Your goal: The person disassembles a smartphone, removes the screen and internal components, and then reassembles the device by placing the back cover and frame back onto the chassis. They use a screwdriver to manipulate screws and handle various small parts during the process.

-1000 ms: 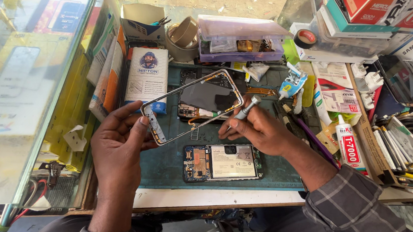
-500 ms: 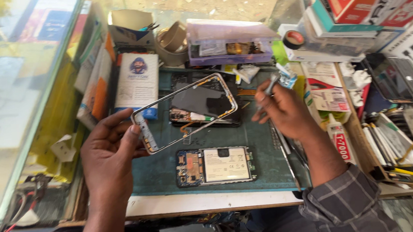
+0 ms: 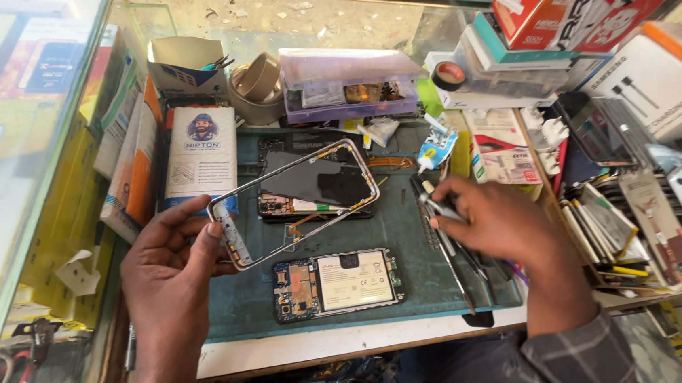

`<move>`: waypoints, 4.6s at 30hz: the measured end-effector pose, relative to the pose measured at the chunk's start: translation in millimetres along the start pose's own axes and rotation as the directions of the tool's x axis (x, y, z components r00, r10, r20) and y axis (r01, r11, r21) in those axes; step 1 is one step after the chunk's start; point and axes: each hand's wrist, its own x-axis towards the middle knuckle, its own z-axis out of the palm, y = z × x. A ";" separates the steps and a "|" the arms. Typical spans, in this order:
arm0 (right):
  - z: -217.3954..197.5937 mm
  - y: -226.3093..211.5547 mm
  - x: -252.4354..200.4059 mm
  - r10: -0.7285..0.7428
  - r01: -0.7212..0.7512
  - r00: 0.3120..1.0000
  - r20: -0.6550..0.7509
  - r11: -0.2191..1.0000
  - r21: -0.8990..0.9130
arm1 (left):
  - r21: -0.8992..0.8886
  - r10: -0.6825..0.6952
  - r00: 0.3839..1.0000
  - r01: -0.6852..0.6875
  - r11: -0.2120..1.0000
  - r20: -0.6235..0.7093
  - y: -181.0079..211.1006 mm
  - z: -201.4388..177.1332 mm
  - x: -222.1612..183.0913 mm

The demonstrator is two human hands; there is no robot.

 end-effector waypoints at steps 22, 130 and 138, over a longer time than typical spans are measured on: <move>52.4 18.7 -11.7 0.076 -0.101 0.932 -0.356 0.994 -0.051 | 0.013 -0.042 0.999 0.042 0.999 0.023 -1.1 -7.5 -7.1; 54.8 -107.3 -41.3 -0.704 0.719 0.694 -0.149 0.688 0.098 | 0.558 0.037 0.684 -0.624 0.546 0.729 44.8 0.4 -31.7; 56.2 -106.8 -37.3 -0.713 0.721 0.693 -0.105 0.683 0.119 | 0.577 -0.006 0.684 -0.611 0.542 0.730 47.0 0.4 -30.7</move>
